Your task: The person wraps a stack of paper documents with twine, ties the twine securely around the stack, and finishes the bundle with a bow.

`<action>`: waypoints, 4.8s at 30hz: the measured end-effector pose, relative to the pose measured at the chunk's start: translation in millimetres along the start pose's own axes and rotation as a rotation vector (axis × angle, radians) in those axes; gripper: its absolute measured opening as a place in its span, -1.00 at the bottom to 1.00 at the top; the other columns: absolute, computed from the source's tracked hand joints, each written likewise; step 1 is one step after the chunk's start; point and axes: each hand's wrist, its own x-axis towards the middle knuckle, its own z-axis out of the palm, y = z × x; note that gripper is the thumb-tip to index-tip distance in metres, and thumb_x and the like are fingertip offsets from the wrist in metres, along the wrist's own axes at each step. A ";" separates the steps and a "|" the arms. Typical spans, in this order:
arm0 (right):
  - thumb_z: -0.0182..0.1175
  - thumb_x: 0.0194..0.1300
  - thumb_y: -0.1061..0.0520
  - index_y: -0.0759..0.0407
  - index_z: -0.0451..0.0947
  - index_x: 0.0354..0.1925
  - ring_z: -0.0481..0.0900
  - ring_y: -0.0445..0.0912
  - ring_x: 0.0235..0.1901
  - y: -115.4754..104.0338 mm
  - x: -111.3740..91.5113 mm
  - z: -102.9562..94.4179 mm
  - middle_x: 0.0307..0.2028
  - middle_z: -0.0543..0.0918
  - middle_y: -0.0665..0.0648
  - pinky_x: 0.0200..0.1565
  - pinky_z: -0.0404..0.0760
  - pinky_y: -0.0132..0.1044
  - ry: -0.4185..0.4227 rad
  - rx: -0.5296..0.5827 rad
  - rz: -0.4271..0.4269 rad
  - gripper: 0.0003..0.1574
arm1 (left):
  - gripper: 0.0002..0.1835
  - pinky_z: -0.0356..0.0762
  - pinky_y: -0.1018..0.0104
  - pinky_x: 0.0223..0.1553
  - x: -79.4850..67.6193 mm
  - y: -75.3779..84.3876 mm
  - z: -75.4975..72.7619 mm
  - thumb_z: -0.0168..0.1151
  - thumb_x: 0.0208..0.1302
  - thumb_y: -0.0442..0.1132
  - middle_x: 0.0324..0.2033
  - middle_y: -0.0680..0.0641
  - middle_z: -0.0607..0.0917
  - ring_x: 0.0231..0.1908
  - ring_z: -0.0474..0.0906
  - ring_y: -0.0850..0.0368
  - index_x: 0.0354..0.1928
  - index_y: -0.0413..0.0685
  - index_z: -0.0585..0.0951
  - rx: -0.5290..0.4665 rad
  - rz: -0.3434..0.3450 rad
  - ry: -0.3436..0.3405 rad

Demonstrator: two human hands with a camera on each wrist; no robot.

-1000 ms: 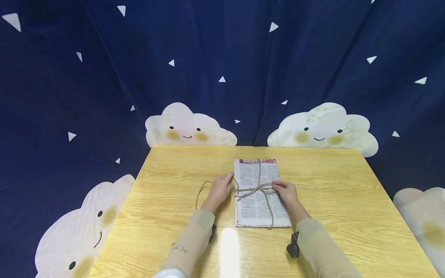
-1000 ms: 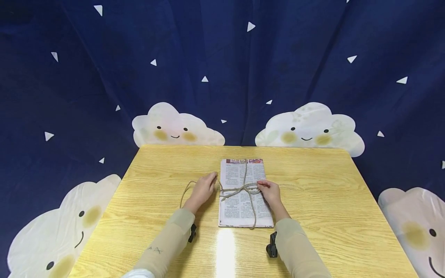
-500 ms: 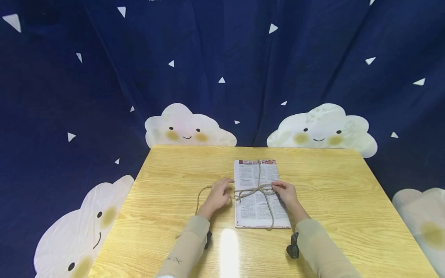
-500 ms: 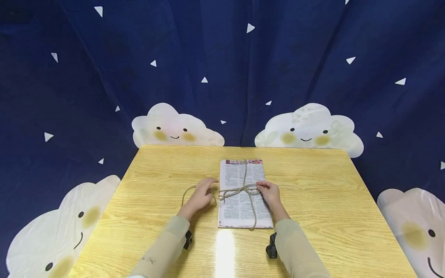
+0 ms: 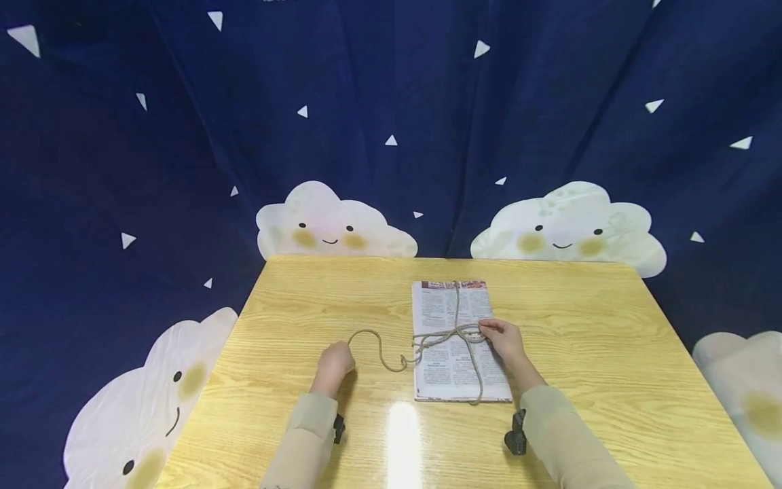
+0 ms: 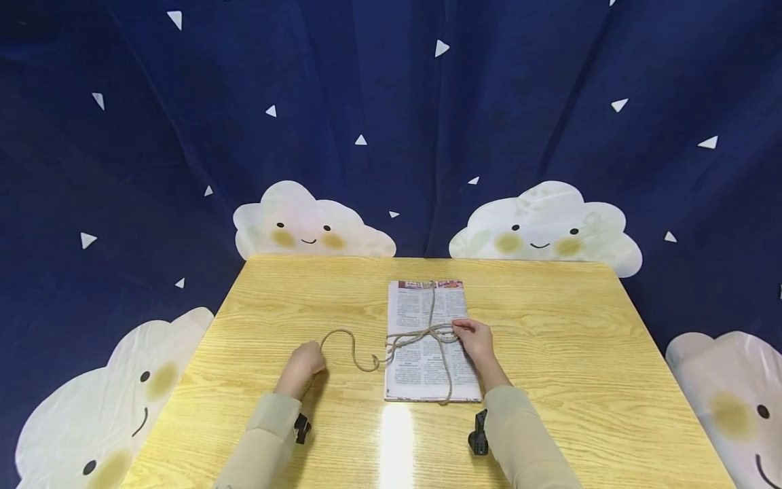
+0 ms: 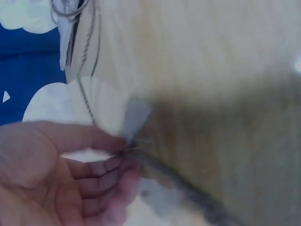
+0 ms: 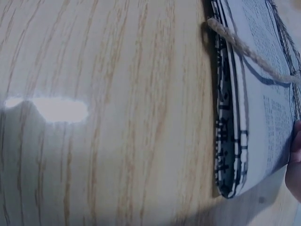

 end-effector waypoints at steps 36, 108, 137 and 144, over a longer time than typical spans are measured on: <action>0.17 0.22 0.21 0.38 0.52 -0.05 0.52 -0.30 -0.41 5.0 2.0 -0.8 -0.27 0.65 0.14 -0.35 0.52 -0.51 0.002 0.098 0.033 -0.65 | -0.78 0.58 0.40 -0.23 35.4 113.8 24.0 0.13 0.24 -0.37 -0.35 -0.19 0.69 -0.32 0.64 0.01 -0.11 -0.35 0.58 -0.770 0.648 0.106; 0.19 0.06 0.43 0.44 0.52 -0.16 0.38 -0.31 -0.47 2.2 -1.2 4.7 -0.32 0.57 0.15 -0.48 0.42 -0.58 0.201 0.215 -0.045 -0.70 | -0.78 0.53 0.42 -0.23 54.0 128.9 72.0 0.09 0.26 -0.38 -0.23 -0.16 0.67 -0.24 0.57 0.11 -0.11 -0.27 0.63 -0.522 0.648 0.061; 0.05 0.28 0.27 0.35 0.56 -0.08 0.49 -0.28 -0.47 1.6 -4.9 4.9 -0.11 0.59 0.33 -0.45 0.46 -0.54 0.069 0.127 -0.147 -0.72 | -0.87 0.53 0.43 -0.28 54.3 131.6 82.4 0.22 0.16 -0.33 -0.35 -0.09 0.69 -0.30 0.57 0.15 -0.29 -0.24 0.66 -0.559 0.560 0.132; -0.18 0.31 0.43 0.40 0.46 0.01 0.53 -0.17 -0.49 -0.4 -4.7 1.1 -0.11 0.54 0.43 -0.55 0.45 -0.50 -0.041 0.111 -0.148 -0.62 | -0.81 0.53 0.35 -0.10 55.1 125.7 76.4 0.12 0.24 -0.38 -0.23 -0.15 0.68 -0.12 0.58 0.04 -0.17 -0.27 0.65 -0.591 0.591 0.128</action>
